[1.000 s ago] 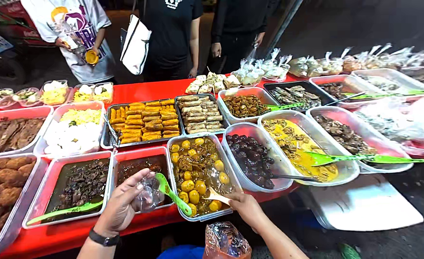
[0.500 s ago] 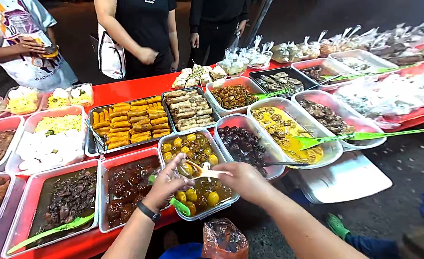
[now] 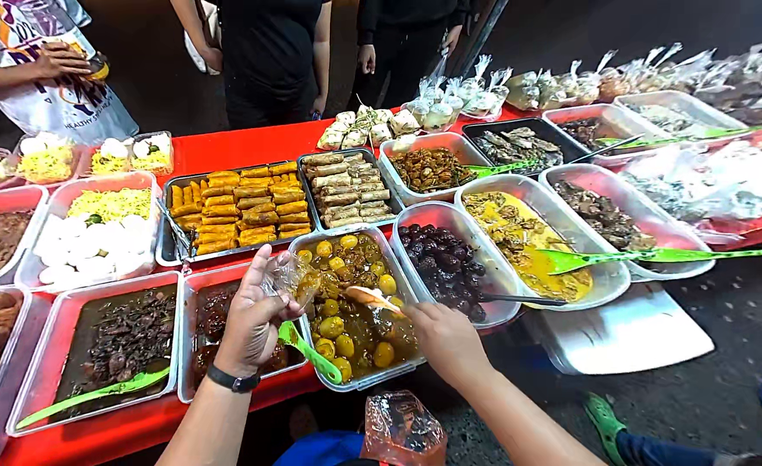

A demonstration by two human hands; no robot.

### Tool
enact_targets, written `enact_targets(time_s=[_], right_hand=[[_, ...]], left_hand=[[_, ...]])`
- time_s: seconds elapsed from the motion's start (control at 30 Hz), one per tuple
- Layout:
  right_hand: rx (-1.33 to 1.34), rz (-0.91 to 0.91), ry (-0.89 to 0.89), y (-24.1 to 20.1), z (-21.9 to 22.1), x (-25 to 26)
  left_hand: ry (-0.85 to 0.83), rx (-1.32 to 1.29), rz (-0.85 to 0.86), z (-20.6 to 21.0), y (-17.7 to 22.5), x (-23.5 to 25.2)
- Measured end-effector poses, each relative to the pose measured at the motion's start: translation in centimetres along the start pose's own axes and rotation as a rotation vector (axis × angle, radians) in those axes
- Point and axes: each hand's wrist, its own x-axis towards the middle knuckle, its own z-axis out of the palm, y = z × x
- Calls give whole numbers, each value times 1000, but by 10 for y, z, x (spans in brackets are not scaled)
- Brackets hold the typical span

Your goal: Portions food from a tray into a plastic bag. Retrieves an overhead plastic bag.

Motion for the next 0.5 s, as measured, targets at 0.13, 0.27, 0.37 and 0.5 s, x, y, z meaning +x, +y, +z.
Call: enact_targets(time_s=[0.13,0.27,0.37,0.5], right_hand=[[-37,82,-43,0,-12,-20],[126,320,-266,-19,3,-8],[252,480,-532,-20,-8,-3],[309,611,-625,-9,-15,-5]], left_hand=[[-6,-2,-12,-11,5,-8],[14,12,-33,-16,-1,-12],[2,18,-31,-19,-2,-12],[3,5,-39,-21,-2,-15]])
